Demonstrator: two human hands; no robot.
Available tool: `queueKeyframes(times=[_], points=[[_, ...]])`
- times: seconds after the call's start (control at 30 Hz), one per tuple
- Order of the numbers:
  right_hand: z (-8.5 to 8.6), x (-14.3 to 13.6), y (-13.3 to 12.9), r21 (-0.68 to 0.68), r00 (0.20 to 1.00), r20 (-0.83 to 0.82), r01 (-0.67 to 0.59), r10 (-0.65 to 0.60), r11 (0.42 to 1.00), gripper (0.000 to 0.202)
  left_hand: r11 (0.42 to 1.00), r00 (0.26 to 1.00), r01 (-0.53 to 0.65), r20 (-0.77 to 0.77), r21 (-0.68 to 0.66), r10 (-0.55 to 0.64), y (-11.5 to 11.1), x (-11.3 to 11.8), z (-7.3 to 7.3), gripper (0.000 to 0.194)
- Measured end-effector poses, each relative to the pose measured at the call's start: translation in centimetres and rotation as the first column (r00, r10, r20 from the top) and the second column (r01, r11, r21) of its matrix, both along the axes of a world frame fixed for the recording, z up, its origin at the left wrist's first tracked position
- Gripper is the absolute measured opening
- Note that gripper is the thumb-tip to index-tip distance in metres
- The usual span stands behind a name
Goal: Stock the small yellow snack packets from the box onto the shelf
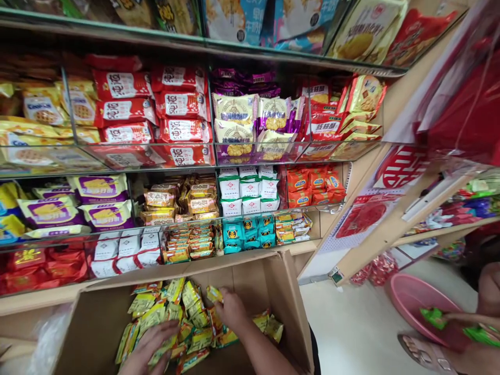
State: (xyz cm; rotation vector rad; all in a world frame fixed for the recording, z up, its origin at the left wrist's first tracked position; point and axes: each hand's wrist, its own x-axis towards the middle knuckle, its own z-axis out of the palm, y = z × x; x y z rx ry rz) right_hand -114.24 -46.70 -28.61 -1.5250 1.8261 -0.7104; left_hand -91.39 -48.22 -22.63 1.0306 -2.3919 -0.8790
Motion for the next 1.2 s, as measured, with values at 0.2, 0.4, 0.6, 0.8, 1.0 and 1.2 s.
queueKeyframes(times=[0.2, 0.4, 0.6, 0.8, 1.0, 1.2], points=[[5.9, 0.2, 3.5, -0.014, 0.82, 0.565, -0.102, 0.092, 0.995, 0.032, 0.73, 0.953, -0.191, -0.055, 0.656, 0.299, -0.8, -5.8, 3.9, 0.051], [6.4, 2.3, 4.3, 0.014, 0.603, 0.745, 0.412, -0.284, 0.911, 0.032, 0.693, 0.852, -0.131, -0.276, 0.709, 0.444, -0.2, -8.8, 4.0, 0.037], [4.9, 3.4, 4.4, -0.089, 0.695, 0.542, 0.608, -0.473, 0.789, 0.038, 0.665, 0.823, -0.197, -0.247, 0.721, 0.512, 0.5, -9.3, 2.5, 0.045], [4.2, 3.2, 4.3, -0.113, 0.73, 0.501, 0.588, -0.465, 0.801, 0.036, 0.697, 0.837, -0.246, -0.214, 0.673, 0.503, 0.5, -9.1, 3.1, 0.044], [5.0, 2.9, 4.2, -0.236, 0.825, 0.34, 0.54, -0.451, 0.808, 0.033, 0.48, 0.794, -0.249, -0.107, 0.841, 0.599, 0.9, -8.9, 3.2, 0.045], [8.2, 2.0, 4.8, -0.628, 0.94, -0.245, 0.031, -0.236, 0.778, 0.024, 0.044, 0.787, 0.043, -0.061, 0.998, 0.614, 1.4, -8.6, 3.9, 0.038]])
